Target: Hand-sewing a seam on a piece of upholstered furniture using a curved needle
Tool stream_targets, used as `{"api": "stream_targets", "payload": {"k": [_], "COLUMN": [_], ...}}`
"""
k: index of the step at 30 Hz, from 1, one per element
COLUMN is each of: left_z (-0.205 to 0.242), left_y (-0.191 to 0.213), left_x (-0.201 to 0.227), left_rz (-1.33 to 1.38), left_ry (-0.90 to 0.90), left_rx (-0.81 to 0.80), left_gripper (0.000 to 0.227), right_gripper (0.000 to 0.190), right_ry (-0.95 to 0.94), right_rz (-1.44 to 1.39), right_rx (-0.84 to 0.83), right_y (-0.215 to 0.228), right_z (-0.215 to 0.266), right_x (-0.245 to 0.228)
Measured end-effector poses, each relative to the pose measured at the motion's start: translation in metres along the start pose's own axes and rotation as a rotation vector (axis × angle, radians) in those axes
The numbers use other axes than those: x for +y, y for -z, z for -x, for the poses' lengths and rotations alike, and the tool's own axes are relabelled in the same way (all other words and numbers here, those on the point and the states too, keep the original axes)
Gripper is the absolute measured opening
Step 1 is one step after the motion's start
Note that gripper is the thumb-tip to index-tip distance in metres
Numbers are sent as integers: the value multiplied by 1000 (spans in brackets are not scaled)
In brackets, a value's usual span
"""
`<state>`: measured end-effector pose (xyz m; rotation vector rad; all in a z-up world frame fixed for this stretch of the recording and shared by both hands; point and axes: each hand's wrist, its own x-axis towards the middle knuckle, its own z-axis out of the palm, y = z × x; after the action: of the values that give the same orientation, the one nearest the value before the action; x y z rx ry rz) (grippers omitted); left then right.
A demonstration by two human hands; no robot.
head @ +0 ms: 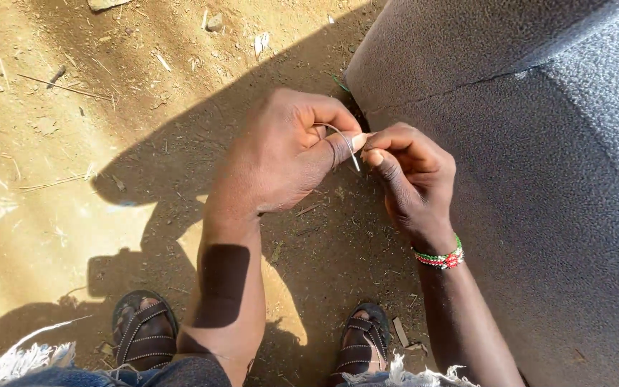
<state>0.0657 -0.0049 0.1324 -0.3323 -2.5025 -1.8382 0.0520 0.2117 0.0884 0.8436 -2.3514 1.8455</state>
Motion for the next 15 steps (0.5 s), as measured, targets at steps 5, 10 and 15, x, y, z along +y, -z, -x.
{"api": "stream_targets", "payload": {"k": [5,10,15], "left_z": [7,-10,-32], "left_y": [8,3,-21], "left_x": [7,-22,-77], "left_rz": [307,411,778], "left_ry": [-11,38,192], "left_rx": [-14,300,376], "left_gripper": [5,23,47], "right_gripper": [17,19,22], "right_ry": [82,68,93], "right_rz": [-230,-180,-98], "right_rx": [127,155,53], "right_y": [-1,5,5], "right_z": [-7,-6,-7], "right_x": [-4,-2,4]}}
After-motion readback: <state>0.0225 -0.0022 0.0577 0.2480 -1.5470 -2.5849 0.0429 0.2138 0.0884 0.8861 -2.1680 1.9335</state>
